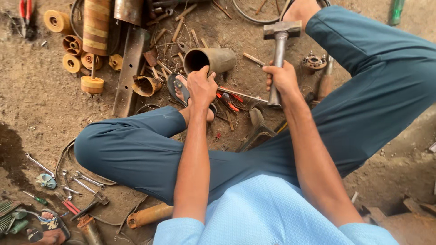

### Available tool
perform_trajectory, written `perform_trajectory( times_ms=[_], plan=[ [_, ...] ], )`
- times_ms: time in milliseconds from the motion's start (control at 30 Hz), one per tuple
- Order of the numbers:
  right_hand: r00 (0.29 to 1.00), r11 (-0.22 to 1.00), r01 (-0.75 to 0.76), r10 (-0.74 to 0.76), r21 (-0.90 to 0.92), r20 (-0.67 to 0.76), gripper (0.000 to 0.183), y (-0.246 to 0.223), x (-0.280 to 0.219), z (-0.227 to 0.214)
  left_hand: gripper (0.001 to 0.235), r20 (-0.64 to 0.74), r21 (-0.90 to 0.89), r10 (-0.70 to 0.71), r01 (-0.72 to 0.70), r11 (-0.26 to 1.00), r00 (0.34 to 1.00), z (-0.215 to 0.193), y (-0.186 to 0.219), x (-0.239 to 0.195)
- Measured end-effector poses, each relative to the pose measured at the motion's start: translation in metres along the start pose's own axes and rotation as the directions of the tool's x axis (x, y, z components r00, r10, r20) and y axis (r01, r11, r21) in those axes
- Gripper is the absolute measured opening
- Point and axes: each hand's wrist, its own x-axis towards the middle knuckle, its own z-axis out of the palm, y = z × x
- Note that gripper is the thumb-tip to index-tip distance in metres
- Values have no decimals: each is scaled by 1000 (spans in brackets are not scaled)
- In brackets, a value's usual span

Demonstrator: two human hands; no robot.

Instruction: The person sits on the ground and repeatedly hammers a cylindrical metal pipe to shape or flatten it. They rotate the pipe periodically to work on different sections and inspect the interior and exterior surfaces.

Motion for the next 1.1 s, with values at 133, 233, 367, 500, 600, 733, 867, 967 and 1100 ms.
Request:
perform_trajectory(
  times_ms=[133,233,367,500,600,733,867,967,1100],
  plan=[
    [999,999,-10,12,-48,33,23,6,-12,8,50,84,64,56,-62,996,995,10,-9,-7],
    [999,989,28,-22,-142,46,27,2,-15,12,67,69,109,73,-81,991,995,15,-9,-1],
    [999,967,53,-55,-248,1,34,14,-20,31,64,132,70,-5,-4,998,991,14,-8,0],
    [993,881,81,-110,-467,-34,41,49,-20,64,45,79,63,-58,53,997,995,15,-11,0],
    [994,762,110,-100,-638,52,42,71,-12,77,38,82,122,-269,258,958,960,20,-24,5],
    [982,853,-69,149,-517,115,45,60,-11,74,35,-17,-48,-418,417,908,908,19,-57,0],
    [962,846,268,-209,-461,176,40,-13,-27,78,35,-134,-202,-371,341,918,919,14,-88,0],
    [932,871,361,-320,-332,172,41,-78,-52,58,34,-94,-261,-437,401,878,895,24,-100,-7],
    [754,752,651,-625,-102,202,42,-135,-65,40,36,-93,-206,-469,444,872,878,29,-111,-8]
  ],
)
